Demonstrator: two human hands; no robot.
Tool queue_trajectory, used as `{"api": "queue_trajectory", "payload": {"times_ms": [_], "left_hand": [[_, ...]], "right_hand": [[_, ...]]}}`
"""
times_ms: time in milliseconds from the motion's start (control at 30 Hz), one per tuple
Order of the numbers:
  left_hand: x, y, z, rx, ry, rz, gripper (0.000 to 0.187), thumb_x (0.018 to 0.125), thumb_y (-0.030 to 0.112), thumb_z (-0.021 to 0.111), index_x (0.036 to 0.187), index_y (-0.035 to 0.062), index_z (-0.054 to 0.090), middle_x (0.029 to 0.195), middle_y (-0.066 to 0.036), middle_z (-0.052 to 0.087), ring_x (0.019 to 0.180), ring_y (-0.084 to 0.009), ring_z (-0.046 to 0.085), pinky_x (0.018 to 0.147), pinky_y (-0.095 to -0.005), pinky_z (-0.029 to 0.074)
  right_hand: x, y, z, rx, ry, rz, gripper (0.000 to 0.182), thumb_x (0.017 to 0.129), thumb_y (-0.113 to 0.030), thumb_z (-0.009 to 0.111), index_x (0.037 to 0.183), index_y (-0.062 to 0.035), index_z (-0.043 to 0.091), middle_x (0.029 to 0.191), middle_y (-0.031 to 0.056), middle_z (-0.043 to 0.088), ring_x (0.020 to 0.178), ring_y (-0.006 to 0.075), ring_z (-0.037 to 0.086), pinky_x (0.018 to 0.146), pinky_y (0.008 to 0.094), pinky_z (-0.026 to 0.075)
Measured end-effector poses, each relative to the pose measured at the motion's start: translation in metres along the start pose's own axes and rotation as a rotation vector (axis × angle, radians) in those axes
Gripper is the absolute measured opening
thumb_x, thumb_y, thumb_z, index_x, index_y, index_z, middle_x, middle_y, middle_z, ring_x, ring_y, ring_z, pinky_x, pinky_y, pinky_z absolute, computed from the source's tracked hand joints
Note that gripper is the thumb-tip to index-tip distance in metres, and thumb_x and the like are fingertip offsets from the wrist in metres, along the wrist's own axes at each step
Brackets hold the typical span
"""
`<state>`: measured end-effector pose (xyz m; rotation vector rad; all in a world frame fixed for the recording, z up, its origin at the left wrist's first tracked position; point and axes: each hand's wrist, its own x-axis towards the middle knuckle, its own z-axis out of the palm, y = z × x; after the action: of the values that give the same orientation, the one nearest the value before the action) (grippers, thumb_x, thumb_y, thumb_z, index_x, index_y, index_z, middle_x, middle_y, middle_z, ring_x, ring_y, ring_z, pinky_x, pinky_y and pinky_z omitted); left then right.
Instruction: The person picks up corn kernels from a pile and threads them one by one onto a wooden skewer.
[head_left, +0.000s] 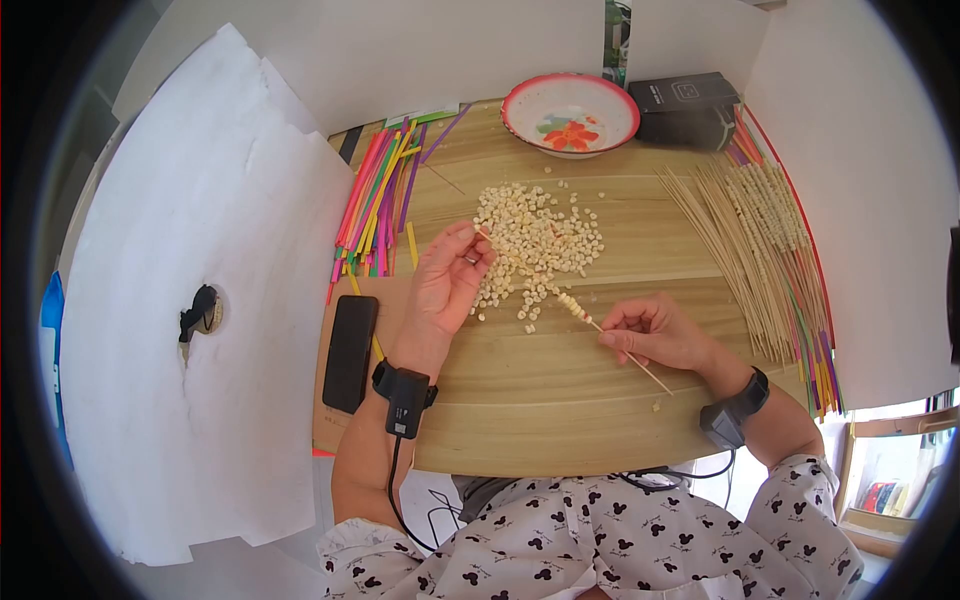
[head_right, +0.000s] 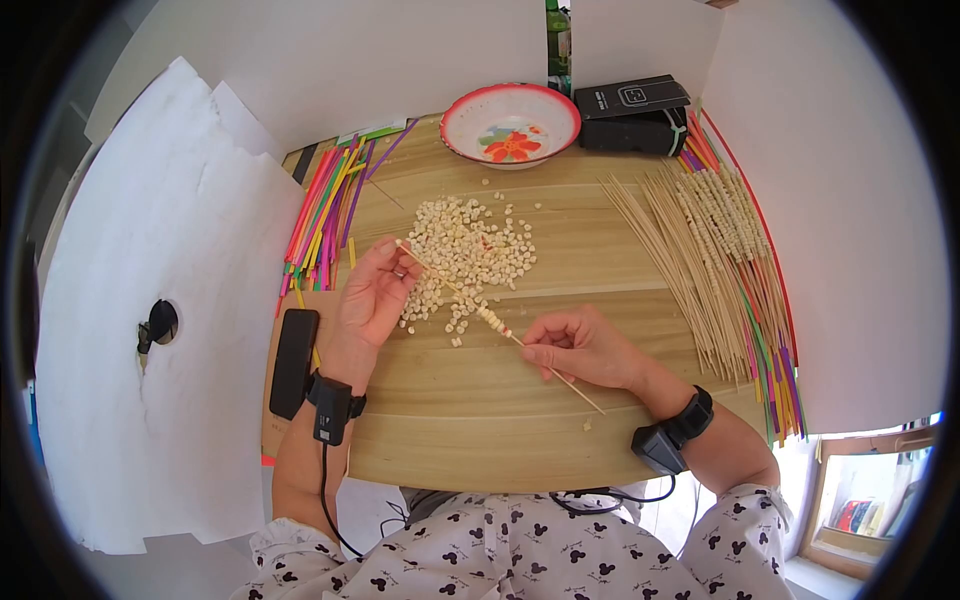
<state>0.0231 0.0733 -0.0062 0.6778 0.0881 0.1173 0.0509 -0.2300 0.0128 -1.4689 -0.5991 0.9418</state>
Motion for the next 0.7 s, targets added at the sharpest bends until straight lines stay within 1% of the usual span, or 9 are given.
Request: {"api": "queue_trajectory", "payload": {"times_ms": [33, 267, 333, 467, 533, 633, 700], "left_hand": [[0.000, 0.000, 0.000, 0.001, -0.001, -0.010, 0.012, 0.088, 0.006, 0.064, 0.099, 0.0020, 0.063, 0.092, -0.009, 0.065, 0.082, -0.0150, 0.059, 0.083, -0.0323, 0.049], [-0.002, -0.001, 0.004, -0.011, -0.009, -0.028, 0.010, 0.088, 0.007, 0.064, 0.097, 0.0028, 0.063, 0.092, -0.008, 0.065, 0.081, -0.0150, 0.058, 0.084, -0.0326, 0.049], [-0.002, -0.002, 0.004, -0.026, -0.021, -0.031, 0.011, 0.090, 0.006, 0.062, 0.099, 0.0003, 0.062, 0.093, -0.008, 0.064, 0.083, -0.0148, 0.058, 0.082, -0.0301, 0.051], [-0.003, -0.005, 0.004, -0.030, -0.029, -0.041, 0.010, 0.089, 0.005, 0.062, 0.098, 0.0007, 0.062, 0.094, -0.009, 0.063, 0.083, -0.0151, 0.058, 0.082, -0.0301, 0.051], [-0.004, -0.009, 0.006, -0.008, -0.066, -0.058, 0.008, 0.090, 0.005, 0.061, 0.097, 0.0012, 0.062, 0.096, -0.010, 0.063, 0.084, -0.0152, 0.059, 0.081, -0.0300, 0.051], [-0.007, -0.014, 0.009, 0.025, -0.063, -0.079, 0.007, 0.090, 0.004, 0.061, 0.095, 0.0014, 0.062, 0.097, -0.011, 0.063, 0.085, -0.0154, 0.059, 0.081, -0.0296, 0.051], [-0.008, -0.015, 0.012, 0.050, -0.070, -0.100, 0.006, 0.090, 0.005, 0.061, 0.095, 0.0026, 0.062, 0.097, -0.009, 0.063, 0.084, -0.0150, 0.059, 0.082, -0.0308, 0.050]], "right_hand": [[0.000, 0.000, 0.000, -0.002, -0.003, -0.002, 0.012, 0.093, -0.014, 0.063, 0.092, -0.0020, 0.064, 0.067, -0.0004, 0.060, 0.053, 0.0011, 0.047, 0.046, 0.0167, 0.035], [0.000, 0.000, -0.001, -0.005, -0.013, -0.008, 0.012, 0.093, -0.014, 0.063, 0.092, -0.0020, 0.064, 0.067, -0.0001, 0.060, 0.052, 0.0015, 0.047, 0.046, 0.0170, 0.035], [0.000, 0.001, -0.001, -0.007, -0.014, -0.013, 0.011, 0.093, -0.013, 0.063, 0.092, -0.0019, 0.064, 0.067, 0.0001, 0.061, 0.053, 0.0017, 0.047, 0.047, 0.0173, 0.035], [0.000, 0.002, -0.001, -0.006, -0.013, -0.017, 0.012, 0.093, -0.014, 0.063, 0.093, -0.0018, 0.064, 0.067, 0.0003, 0.061, 0.052, 0.0018, 0.047, 0.047, 0.0175, 0.035], [0.000, 0.001, -0.001, -0.004, -0.009, -0.010, 0.013, 0.093, -0.014, 0.063, 0.093, -0.0017, 0.064, 0.067, 0.0005, 0.061, 0.052, 0.0020, 0.047, 0.047, 0.0178, 0.036], [0.000, 0.001, -0.001, -0.013, -0.015, -0.031, 0.013, 0.093, -0.015, 0.063, 0.093, -0.0017, 0.064, 0.067, 0.0003, 0.061, 0.052, 0.0022, 0.047, 0.047, 0.0178, 0.036], [0.000, 0.001, -0.001, -0.008, -0.011, -0.031, 0.013, 0.093, -0.015, 0.062, 0.094, -0.0017, 0.064, 0.067, 0.0001, 0.061, 0.052, 0.0023, 0.046, 0.047, 0.0178, 0.036]]}}
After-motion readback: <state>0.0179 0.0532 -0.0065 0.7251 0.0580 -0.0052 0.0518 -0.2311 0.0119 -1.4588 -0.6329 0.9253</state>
